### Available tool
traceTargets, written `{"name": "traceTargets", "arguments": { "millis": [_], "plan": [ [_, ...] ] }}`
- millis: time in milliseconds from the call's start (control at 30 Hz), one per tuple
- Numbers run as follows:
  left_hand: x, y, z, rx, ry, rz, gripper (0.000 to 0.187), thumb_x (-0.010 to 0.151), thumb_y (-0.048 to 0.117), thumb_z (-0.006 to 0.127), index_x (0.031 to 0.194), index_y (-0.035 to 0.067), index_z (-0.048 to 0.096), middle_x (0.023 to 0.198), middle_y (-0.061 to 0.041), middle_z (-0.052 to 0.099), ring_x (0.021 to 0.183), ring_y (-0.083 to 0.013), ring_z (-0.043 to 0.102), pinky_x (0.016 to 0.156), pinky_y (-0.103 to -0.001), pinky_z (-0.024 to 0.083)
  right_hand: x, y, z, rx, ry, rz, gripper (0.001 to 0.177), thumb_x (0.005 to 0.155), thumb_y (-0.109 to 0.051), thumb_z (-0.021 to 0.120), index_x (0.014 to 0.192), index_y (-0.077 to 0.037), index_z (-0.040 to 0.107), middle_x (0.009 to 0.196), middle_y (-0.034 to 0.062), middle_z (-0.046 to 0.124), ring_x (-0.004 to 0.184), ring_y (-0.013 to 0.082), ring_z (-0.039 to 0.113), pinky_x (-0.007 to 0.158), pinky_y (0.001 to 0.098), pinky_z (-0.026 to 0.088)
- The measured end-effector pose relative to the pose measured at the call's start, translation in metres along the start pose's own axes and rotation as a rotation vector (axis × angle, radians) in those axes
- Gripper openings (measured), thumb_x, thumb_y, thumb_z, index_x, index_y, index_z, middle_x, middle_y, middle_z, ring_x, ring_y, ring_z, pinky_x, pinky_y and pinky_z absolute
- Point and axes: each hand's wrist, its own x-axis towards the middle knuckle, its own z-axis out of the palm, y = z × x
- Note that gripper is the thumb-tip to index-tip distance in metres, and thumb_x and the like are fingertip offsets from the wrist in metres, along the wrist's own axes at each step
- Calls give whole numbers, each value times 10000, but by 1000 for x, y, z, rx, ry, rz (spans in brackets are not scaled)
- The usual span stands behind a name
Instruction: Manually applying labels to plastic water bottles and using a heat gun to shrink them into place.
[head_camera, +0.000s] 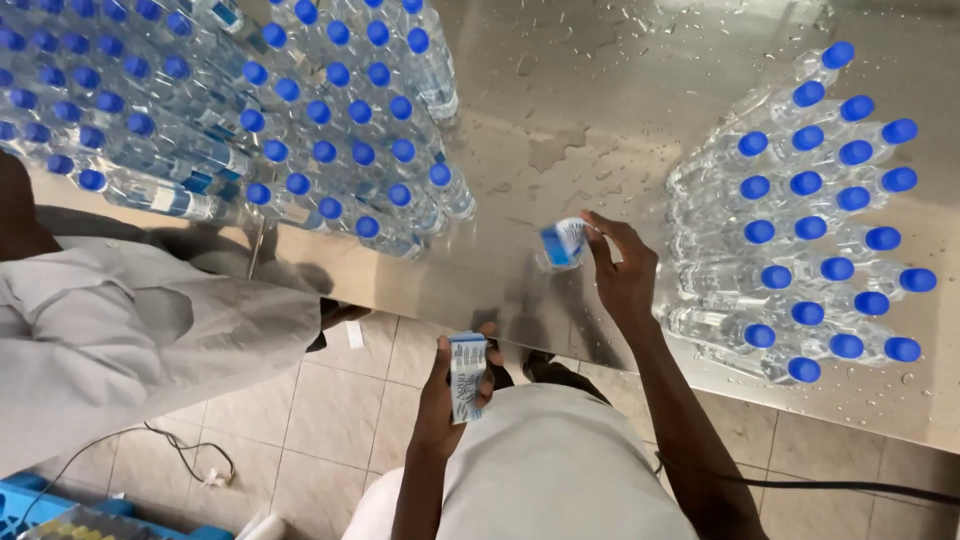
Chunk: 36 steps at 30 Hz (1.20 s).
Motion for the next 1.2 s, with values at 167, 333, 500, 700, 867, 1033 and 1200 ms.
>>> {"name": "traceTargets", "arguments": {
  "millis": [167,333,500,700,867,1033,1200],
  "plan": [
    [8,15,-15,24,33,-39,779,1063,625,437,1541,30,591,1024,-92,729,645,-108,556,498,-237,390,-20,-14,-1,7,30,24,225,1152,-125,627,1336,-95,752,1254,84,806,1182,247,772,860,336,632],
    [24,36,-18,83,25,-114,814,1039,649,457,1566,44,595,1024,-91,755,652,-112,564,517,-234,409,-10,-33,5,88,215,197,311,1153,-254,628,1351,-39,734,1199,82,825,920,127,780,619,218,551],
    [46,61,-16,102,-70,-150,816,1027,666,466,1569,71,598,1004,-70,743,652,-85,581,498,-213,417,10,-33,3,-43,141,163,282,1151,-125,594,1373,-35,742,1338,140,783,1208,258,776,906,317,644],
    [54,72,-35,86,-49,-193,861,1007,669,497,1608,57,568,1015,-70,752,655,-94,560,505,-218,388,-1,-34,-3,-63,83,256,265,1150,-108,629,1386,-82,745,1201,17,832,609,46,412,559,224,369],
    [60,81,-47,109,-25,-240,846,1023,669,458,1597,58,571,1005,-68,744,651,-93,556,507,-227,371,-17,-45,1,-26,131,259,226,1153,-105,616,1302,-12,758,1194,108,819,1042,174,774,810,258,616],
    [70,94,-56,139,-50,-266,830,1035,660,449,1604,66,564,1025,-71,762,658,-95,562,512,-226,395,-37,-35,16,60,216,138,152,1147,13,593,1263,46,686,1247,219,776,1186,344,791,1019,404,693],
    [93,81,-90,197,-176,-249,870,1092,706,336,1651,53,470,1139,-176,783,732,-132,713,548,-245,551,-60,-24,26,33,182,160,251,1040,20,722,1288,53,712,1396,266,731,1339,426,671,1119,556,550]
  ]
}}
